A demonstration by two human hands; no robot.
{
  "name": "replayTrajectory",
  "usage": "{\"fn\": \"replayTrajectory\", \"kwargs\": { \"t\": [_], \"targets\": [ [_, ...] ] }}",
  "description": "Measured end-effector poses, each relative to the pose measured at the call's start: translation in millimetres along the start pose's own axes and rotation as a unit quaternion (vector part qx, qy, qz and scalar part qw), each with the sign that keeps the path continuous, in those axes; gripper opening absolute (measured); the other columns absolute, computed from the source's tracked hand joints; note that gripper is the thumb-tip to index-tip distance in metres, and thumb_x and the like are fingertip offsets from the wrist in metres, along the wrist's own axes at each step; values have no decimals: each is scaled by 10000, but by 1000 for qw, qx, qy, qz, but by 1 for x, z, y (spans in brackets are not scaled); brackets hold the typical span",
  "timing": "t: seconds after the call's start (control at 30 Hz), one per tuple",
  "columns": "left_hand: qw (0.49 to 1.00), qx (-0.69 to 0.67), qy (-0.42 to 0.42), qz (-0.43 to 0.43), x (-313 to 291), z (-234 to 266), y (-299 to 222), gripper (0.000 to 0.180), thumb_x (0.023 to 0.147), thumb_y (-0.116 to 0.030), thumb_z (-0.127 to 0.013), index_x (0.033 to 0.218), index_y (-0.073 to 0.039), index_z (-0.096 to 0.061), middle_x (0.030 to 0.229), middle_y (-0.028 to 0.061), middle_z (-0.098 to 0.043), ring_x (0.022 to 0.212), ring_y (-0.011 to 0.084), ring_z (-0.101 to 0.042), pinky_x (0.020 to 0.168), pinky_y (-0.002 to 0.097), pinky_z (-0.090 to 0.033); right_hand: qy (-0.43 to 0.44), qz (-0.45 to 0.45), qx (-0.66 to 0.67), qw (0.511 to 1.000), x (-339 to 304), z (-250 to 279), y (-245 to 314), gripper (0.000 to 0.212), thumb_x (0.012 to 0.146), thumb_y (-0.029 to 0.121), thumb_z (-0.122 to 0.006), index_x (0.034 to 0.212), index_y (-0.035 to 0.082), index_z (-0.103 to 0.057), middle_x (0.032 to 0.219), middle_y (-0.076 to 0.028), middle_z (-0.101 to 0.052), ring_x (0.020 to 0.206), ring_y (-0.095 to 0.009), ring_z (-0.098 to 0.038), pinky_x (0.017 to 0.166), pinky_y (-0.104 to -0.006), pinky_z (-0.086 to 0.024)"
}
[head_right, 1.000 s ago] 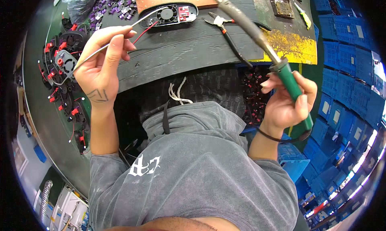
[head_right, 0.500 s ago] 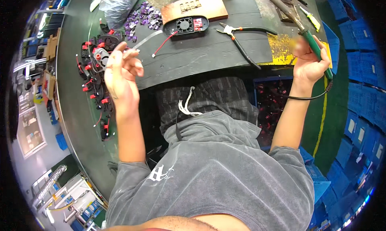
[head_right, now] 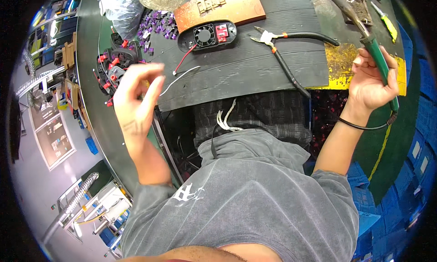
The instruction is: Soldering wires onto electronic components, specifically a cooling fan and circuit board.
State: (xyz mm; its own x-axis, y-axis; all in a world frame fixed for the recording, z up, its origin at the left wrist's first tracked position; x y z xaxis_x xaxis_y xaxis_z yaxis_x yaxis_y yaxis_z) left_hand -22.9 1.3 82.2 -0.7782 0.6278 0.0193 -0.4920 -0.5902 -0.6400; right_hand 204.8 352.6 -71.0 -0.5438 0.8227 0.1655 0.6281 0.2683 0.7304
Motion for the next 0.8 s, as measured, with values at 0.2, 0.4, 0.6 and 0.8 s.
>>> {"fn": "replayTrajectory", "kwargs": {
  "t": [0.2,0.4,0.6,0.8],
  "targets": [
    [925,254,61,-277,65,-39,0,633,649,-179,-808,1209,-35,-550,1139,114,-552,1079,321,-508,920,404,-427,-13,0,42,999,-1,4,3,526,891,394,-406,1138,-21,-614,973,-267,-671,756,-300,-643,559,-323,-439],
    [922,273,55,-268,70,-51,8,614,614,-150,-813,1180,-61,-596,1125,113,-582,1083,319,-522,923,399,-423,-11,2,15,1000,-4,1,4,521,894,385,-405,1136,-28,-612,960,-266,-671,713,-279,-626,548,-310,-435],
    [958,162,39,-235,70,-31,15,545,649,-164,-795,1145,-36,-609,1090,114,-588,1037,312,-559,894,377,-436,18,-16,9,1000,1,3,6,514,885,377,-414,1124,-29,-619,974,-240,-674,732,-277,-623,569,-308,-448],
    [993,42,-7,-107,33,34,24,519,643,-159,-802,1113,-29,-627,1005,81,-593,931,211,-580,833,315,-460,-2,-33,24,999,7,27,8,498,865,386,-450,1113,-7,-631,973,-219,-681,786,-310,-661,547,-305,-452]
  ]
}}
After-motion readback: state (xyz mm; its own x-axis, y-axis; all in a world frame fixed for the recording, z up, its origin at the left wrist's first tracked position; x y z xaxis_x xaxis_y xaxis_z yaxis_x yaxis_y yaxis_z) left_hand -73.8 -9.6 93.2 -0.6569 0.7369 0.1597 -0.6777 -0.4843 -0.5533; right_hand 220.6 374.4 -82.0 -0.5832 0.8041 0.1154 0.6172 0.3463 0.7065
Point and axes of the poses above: each hand's wrist, its own x-axis towards the middle knuckle, its own z-axis out of the back of the hand, y = z × x, the point moved 1 cm from there along x, towards the middle knuckle
